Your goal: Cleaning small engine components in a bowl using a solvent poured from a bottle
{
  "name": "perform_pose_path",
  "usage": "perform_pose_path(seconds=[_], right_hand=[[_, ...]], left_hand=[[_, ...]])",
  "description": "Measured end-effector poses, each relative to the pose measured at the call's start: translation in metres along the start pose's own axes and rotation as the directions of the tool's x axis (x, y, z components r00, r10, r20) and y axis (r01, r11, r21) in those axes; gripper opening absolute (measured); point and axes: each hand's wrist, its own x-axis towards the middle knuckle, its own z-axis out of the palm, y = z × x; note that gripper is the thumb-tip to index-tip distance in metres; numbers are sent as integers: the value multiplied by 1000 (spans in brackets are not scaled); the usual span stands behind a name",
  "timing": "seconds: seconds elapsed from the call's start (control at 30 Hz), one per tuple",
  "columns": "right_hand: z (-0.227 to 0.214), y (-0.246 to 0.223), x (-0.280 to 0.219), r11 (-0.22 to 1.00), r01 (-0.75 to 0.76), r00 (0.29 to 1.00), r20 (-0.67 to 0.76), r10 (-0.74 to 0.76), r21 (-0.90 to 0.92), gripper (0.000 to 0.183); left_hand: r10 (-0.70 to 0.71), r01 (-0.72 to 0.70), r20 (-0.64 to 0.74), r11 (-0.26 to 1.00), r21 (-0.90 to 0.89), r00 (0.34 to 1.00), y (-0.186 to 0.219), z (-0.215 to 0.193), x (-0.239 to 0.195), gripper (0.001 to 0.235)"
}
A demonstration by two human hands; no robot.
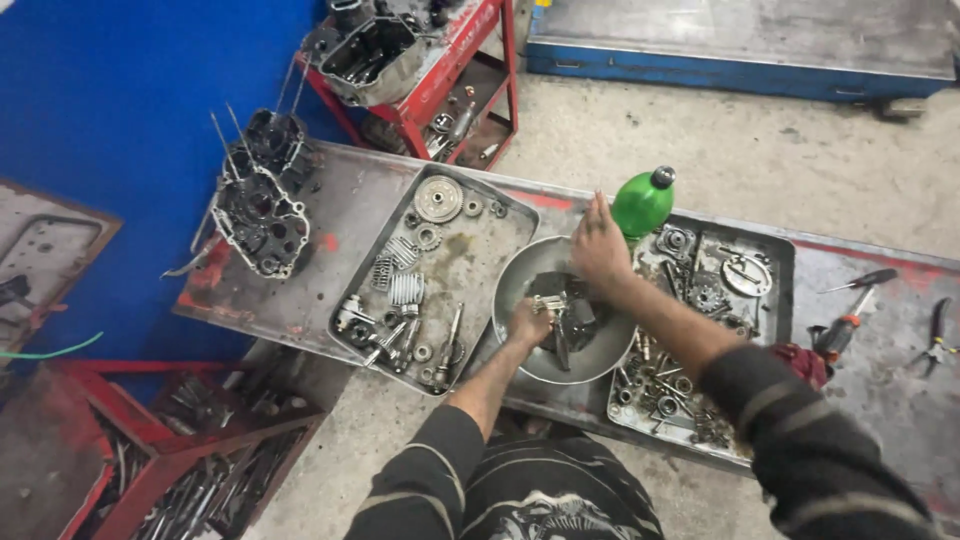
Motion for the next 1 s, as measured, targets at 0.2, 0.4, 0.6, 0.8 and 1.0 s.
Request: perform_pose_path(seconds=[0.2, 0.4, 0.6, 0.8, 1.0], right_hand=[[98, 3, 81, 977, 3, 978, 202, 41, -211, 25], [154, 47, 85, 918, -271, 955, -39, 294, 288, 25], [113, 88, 21, -14, -198, 842, 177, 510, 980, 87], [88, 18, -50, -447, 394, 646, 103, 756, 803, 74], [105, -36, -96, -424, 336, 446, 255, 858, 841, 62]], left_hand=[[-67, 63, -71, 996, -61, 995, 1, 5, -9, 34], [79, -72, 77, 993, -96, 994, 0, -6, -3, 38], [121, -115, 51, 987, -116, 991, 57, -25, -58, 39], [258, -222, 89, 930, -294, 962, 63, -30, -66, 31], [25, 53, 161, 884, -464, 987, 94, -38, -105, 55]])
